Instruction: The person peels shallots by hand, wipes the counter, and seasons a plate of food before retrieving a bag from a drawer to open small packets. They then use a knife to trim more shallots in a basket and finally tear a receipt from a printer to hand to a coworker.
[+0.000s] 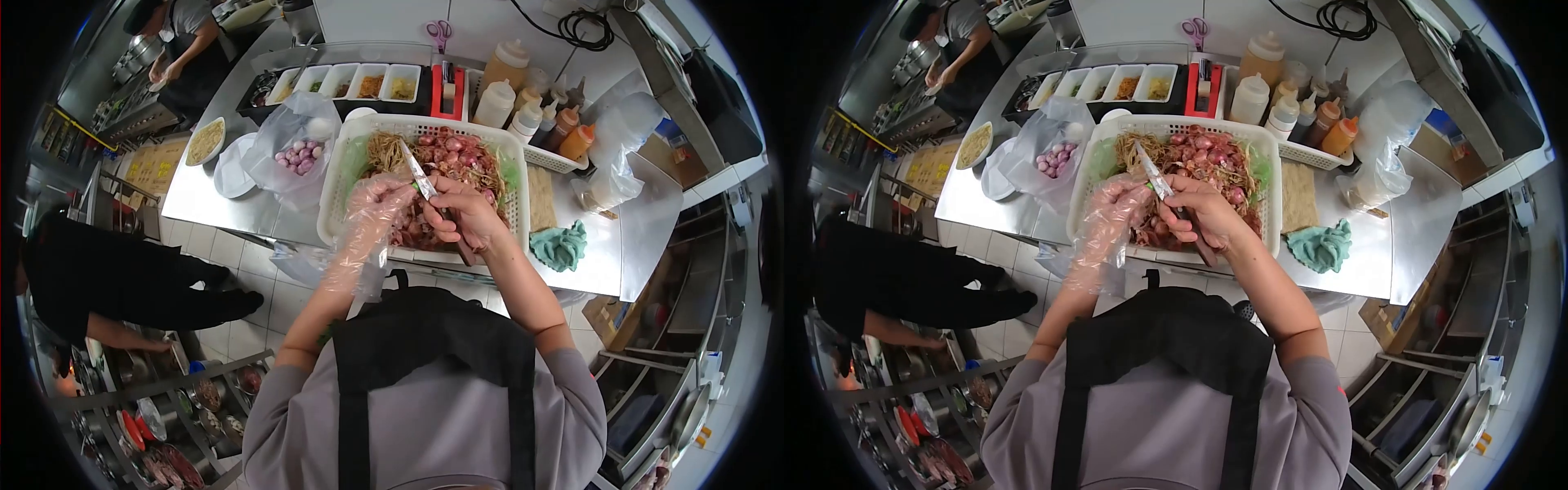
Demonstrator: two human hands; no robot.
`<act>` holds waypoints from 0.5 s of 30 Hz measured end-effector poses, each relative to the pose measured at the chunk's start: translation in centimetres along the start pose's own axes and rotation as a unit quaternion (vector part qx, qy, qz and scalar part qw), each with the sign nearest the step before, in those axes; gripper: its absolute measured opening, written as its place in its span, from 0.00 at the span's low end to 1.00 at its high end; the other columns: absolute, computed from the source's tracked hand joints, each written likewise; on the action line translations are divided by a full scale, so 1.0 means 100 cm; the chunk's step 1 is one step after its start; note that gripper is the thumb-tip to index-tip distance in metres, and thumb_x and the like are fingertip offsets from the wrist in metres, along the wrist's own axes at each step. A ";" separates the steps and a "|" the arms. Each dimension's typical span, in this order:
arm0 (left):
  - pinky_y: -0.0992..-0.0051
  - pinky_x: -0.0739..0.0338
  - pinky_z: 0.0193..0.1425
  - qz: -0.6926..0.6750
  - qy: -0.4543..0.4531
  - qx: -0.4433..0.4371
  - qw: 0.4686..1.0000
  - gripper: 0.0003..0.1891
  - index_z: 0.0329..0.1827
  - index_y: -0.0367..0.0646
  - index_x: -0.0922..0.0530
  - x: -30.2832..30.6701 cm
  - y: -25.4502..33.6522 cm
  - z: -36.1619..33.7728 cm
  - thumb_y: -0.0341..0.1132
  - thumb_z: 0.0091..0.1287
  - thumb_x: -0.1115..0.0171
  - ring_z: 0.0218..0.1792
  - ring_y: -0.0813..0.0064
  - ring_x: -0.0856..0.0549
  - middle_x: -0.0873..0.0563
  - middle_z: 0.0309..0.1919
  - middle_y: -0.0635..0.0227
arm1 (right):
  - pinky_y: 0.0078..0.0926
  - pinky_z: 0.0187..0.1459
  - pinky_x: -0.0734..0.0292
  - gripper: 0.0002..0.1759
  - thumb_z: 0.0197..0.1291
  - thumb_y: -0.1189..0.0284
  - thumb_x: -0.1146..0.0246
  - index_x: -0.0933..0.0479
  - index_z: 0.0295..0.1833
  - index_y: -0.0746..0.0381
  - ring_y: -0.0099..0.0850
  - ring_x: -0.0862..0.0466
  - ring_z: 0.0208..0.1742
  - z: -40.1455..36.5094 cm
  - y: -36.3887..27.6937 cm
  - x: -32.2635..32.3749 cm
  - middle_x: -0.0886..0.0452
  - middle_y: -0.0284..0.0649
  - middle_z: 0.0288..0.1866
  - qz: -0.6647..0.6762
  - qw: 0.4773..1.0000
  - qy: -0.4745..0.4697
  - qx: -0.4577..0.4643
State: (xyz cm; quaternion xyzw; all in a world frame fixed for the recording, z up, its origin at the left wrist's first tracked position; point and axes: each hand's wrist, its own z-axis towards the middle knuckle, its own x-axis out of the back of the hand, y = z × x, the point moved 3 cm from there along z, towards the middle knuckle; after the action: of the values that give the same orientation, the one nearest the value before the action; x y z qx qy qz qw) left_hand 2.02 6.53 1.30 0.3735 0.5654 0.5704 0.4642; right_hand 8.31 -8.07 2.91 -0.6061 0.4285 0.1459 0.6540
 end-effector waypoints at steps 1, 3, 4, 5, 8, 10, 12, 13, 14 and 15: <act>0.85 0.37 0.24 -0.024 -0.027 0.030 0.999 0.09 0.42 0.37 0.21 0.002 -0.002 0.001 0.32 0.63 0.39 0.21 0.88 0.30 0.24 0.22 0.76 | 0.14 0.13 0.44 0.09 0.62 0.76 0.52 0.33 0.47 0.65 0.19 0.37 0.15 0.000 -0.001 0.002 0.29 0.38 0.24 -0.036 0.999 0.006 0.001; 0.85 0.36 0.24 -0.048 -0.056 0.063 0.995 0.09 0.43 0.36 0.22 0.005 0.006 -0.004 0.32 0.63 0.40 0.21 0.87 0.30 0.24 0.23 0.76 | 0.14 0.13 0.44 0.08 0.62 0.75 0.51 0.32 0.45 0.65 0.19 0.37 0.15 -0.002 0.003 0.002 0.28 0.37 0.24 -0.069 0.998 0.015 0.002; 0.85 0.35 0.25 0.006 -0.042 0.071 0.997 0.10 0.46 0.36 0.22 0.007 0.019 -0.011 0.32 0.64 0.41 0.22 0.87 0.29 0.24 0.25 0.75 | 0.14 0.14 0.42 0.08 0.64 0.72 0.51 0.31 0.43 0.64 0.19 0.36 0.16 -0.001 0.005 0.001 0.28 0.36 0.24 -0.129 0.990 0.060 0.020; 0.84 0.34 0.25 0.060 -0.027 0.076 0.995 0.11 0.48 0.36 0.23 0.010 0.027 -0.016 0.31 0.65 0.43 0.23 0.87 0.29 0.23 0.27 0.74 | 0.14 0.15 0.41 0.09 0.66 0.69 0.51 0.30 0.41 0.64 0.19 0.35 0.16 0.000 0.003 0.002 0.27 0.35 0.24 -0.190 0.976 0.103 0.038; 0.83 0.31 0.27 0.157 0.033 0.008 0.987 0.13 0.53 0.38 0.25 0.046 0.015 -0.030 0.31 0.67 0.46 0.25 0.86 0.29 0.23 0.30 0.72 | 0.15 0.18 0.38 0.14 0.68 0.64 0.51 0.28 0.36 0.63 0.18 0.33 0.17 -0.001 0.001 0.010 0.28 0.32 0.23 -0.192 0.974 0.112 0.048; 0.82 0.29 0.29 0.186 0.041 0.020 0.981 0.14 0.54 0.39 0.26 0.061 0.011 -0.041 0.32 0.67 0.47 0.27 0.85 0.28 0.22 0.31 0.72 | 0.15 0.22 0.37 0.16 0.68 0.62 0.51 0.28 0.34 0.62 0.18 0.33 0.19 0.001 0.001 0.014 0.28 0.31 0.23 -0.232 0.967 0.096 0.049; 0.72 0.25 0.40 0.286 0.081 -0.002 0.955 0.14 0.50 0.37 0.26 0.069 0.012 -0.049 0.33 0.63 0.43 0.33 0.71 0.18 0.18 0.34 0.60 | 0.14 0.24 0.37 0.16 0.68 0.62 0.51 0.28 0.33 0.61 0.17 0.32 0.22 0.006 -0.005 0.010 0.28 0.30 0.23 -0.375 0.913 0.122 0.109; 0.72 0.25 0.40 0.286 0.084 0.000 0.954 0.14 0.50 0.37 0.26 0.070 0.013 -0.051 0.33 0.63 0.43 0.33 0.71 0.18 0.18 0.34 0.60 | 0.14 0.27 0.38 0.15 0.68 0.62 0.51 0.27 0.35 0.61 0.16 0.33 0.23 0.005 -0.008 0.005 0.29 0.29 0.22 -0.419 0.894 0.121 0.097; 0.72 0.25 0.38 0.331 0.091 0.000 0.939 0.13 0.50 0.38 0.26 0.070 0.016 -0.054 0.34 0.64 0.44 0.31 0.71 0.19 0.18 0.32 0.61 | 0.14 0.27 0.38 0.15 0.68 0.62 0.51 0.27 0.35 0.61 0.16 0.33 0.23 0.005 -0.007 0.001 0.29 0.29 0.22 -0.420 0.895 0.119 0.095; 0.73 0.25 0.36 0.375 0.097 0.001 0.922 0.13 0.49 0.38 0.26 0.070 0.020 -0.056 0.35 0.65 0.45 0.29 0.71 0.20 0.18 0.31 0.62 | 0.14 0.27 0.37 0.15 0.68 0.62 0.51 0.27 0.35 0.61 0.16 0.32 0.24 0.006 -0.006 -0.005 0.29 0.29 0.22 -0.490 0.854 0.120 0.127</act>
State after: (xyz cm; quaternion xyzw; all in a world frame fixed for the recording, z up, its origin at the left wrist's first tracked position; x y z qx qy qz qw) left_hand -5.60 11.70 2.11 0.5017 0.4265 0.7357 0.1586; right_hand 8.68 -7.48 3.60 -0.6618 0.1659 -0.3234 0.6557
